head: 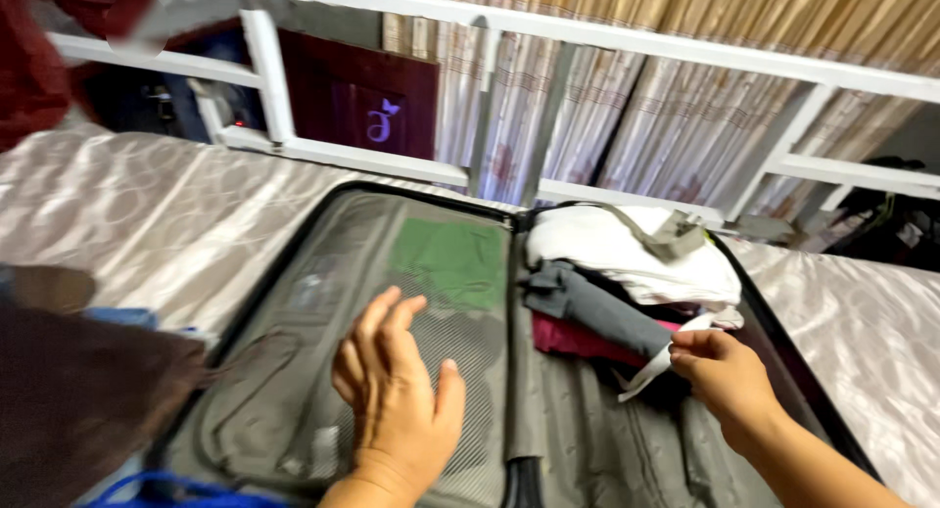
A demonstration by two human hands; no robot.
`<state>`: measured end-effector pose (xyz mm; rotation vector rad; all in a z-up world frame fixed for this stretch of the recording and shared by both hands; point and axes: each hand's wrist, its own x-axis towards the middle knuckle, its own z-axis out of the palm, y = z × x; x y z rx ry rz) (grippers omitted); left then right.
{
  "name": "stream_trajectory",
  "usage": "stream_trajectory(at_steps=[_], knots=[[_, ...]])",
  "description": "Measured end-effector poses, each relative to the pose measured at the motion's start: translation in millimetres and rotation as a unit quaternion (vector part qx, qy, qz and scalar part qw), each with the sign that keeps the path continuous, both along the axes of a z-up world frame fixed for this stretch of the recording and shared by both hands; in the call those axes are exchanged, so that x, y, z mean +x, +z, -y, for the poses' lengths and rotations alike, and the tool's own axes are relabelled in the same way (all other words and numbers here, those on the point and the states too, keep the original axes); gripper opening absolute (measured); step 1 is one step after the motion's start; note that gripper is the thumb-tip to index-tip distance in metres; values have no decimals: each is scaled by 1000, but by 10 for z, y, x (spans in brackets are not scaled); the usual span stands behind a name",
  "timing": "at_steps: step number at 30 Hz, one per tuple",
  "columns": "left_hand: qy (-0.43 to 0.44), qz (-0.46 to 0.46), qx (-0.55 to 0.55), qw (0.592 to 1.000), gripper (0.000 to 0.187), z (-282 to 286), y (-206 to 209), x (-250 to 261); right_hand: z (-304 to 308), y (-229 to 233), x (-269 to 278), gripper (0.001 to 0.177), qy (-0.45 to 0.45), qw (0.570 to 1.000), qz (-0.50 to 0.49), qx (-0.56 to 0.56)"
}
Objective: The person packs a suitcase on a bed, unfolding and smoothing a gray top and pink trousers before placing them inside.
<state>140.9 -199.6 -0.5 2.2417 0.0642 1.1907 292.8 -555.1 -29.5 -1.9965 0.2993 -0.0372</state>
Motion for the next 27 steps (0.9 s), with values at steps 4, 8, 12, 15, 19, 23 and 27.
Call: stream_trajectory(at_steps=[4, 8, 12, 15, 19, 23, 27], knots=[[-37, -10, 4, 999, 71, 357, -118, 314, 42, 2, 156, 45, 48, 929, 186, -317], [-56, -45, -9, 997, 73, 652, -171, 563, -307, 180, 221, 71, 101, 874, 156, -449], [-66, -94, -32, 993, 75, 822, -129, 778, -594, 306, 210, 93, 150, 828, 14, -541], [-83, -152, -60, 983, 75, 893, -97, 902, -650, 283, 232, 100, 174, 818, -5, -549], [-71, -174, -102, 977, 81, 996, -198, 1026, -634, 280, 208, 61, 186, 782, -33, -593], [-64, -211, -256, 941, 85, 1117, -468, 1273, -586, 509, 127, 56, 204, 819, -59, -534], [-191, -256, -632, 706, 96, 1226, -514, 1588, -556, 832, 21, 58, 184, 910, -156, -337]])
